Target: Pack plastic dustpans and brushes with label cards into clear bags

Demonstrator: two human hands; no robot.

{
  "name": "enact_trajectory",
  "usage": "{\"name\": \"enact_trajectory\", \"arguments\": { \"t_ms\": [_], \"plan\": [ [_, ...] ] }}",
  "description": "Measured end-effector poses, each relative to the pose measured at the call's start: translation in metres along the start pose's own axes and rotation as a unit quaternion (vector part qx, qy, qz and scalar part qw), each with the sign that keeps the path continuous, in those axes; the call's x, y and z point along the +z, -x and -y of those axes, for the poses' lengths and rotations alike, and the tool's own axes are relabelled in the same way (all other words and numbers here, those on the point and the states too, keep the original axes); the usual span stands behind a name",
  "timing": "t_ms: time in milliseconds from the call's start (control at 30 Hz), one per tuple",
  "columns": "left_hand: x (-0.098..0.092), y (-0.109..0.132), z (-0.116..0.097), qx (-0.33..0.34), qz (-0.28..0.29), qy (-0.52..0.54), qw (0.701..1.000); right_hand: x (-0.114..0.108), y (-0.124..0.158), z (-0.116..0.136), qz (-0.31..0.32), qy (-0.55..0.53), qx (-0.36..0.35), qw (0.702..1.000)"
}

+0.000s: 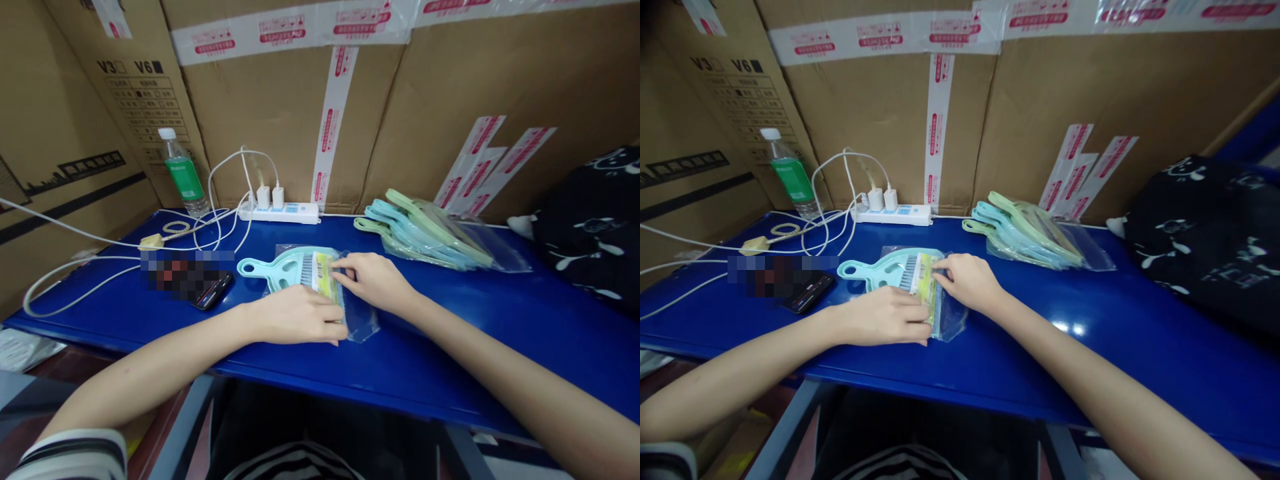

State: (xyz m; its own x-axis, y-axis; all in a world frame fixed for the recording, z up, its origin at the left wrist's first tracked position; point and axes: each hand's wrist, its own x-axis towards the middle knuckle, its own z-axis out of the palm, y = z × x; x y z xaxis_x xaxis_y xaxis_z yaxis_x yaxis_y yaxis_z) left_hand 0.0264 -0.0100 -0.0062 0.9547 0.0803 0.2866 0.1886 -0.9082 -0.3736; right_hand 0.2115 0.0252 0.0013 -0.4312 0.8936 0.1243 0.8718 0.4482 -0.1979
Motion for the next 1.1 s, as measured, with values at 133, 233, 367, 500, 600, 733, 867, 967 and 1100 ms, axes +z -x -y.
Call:
{"name": "enact_trajectory", "arguments": {
  "t_ms": [133,233,367,500,600,733,867,967,1100],
  "plan": [
    [-0.001,-0.001,-0.001,0.006,-0.009,0.002,1.000,0.001,0.001,0.004,-0.003,0.014,0.042,0.999],
    [-0.001,-0.001,-0.001,0.004,-0.006,0.004,1.000,0.005,0.001,0.004,0.004,0.001,0.055,0.998],
    [0.000,0.000,-0.001,0.000,0.002,0.008,1.000,0.010,-0.003,-0.003,0.007,-0.100,0.042,0.994],
    [0.001,0.001,-0.001,-0.001,-0.016,0.019,1.000,0.014,-0.009,-0.015,0.024,-0.222,0.041,0.974],
    [0.001,0.001,-0.001,-0.003,-0.018,0.023,1.000,0.013,-0.014,-0.025,0.037,-0.290,0.042,0.955],
    [0.002,0.000,-0.002,-0.005,-0.006,0.023,1.000,0.000,-0.015,-0.042,0.038,-0.297,0.025,0.954],
    [0.001,0.000,-0.002,-0.005,-0.006,0.020,1.000,-0.020,-0.012,-0.056,-0.033,-0.196,0.022,0.980],
    [0.000,-0.001,-0.003,0.000,-0.011,0.023,1.000,-0.029,-0.018,-0.055,-0.117,-0.139,-0.002,0.983],
    [-0.001,-0.002,-0.005,0.007,0.006,0.033,0.999,-0.026,-0.047,-0.036,-0.146,-0.127,-0.047,0.980]
  ]
}}
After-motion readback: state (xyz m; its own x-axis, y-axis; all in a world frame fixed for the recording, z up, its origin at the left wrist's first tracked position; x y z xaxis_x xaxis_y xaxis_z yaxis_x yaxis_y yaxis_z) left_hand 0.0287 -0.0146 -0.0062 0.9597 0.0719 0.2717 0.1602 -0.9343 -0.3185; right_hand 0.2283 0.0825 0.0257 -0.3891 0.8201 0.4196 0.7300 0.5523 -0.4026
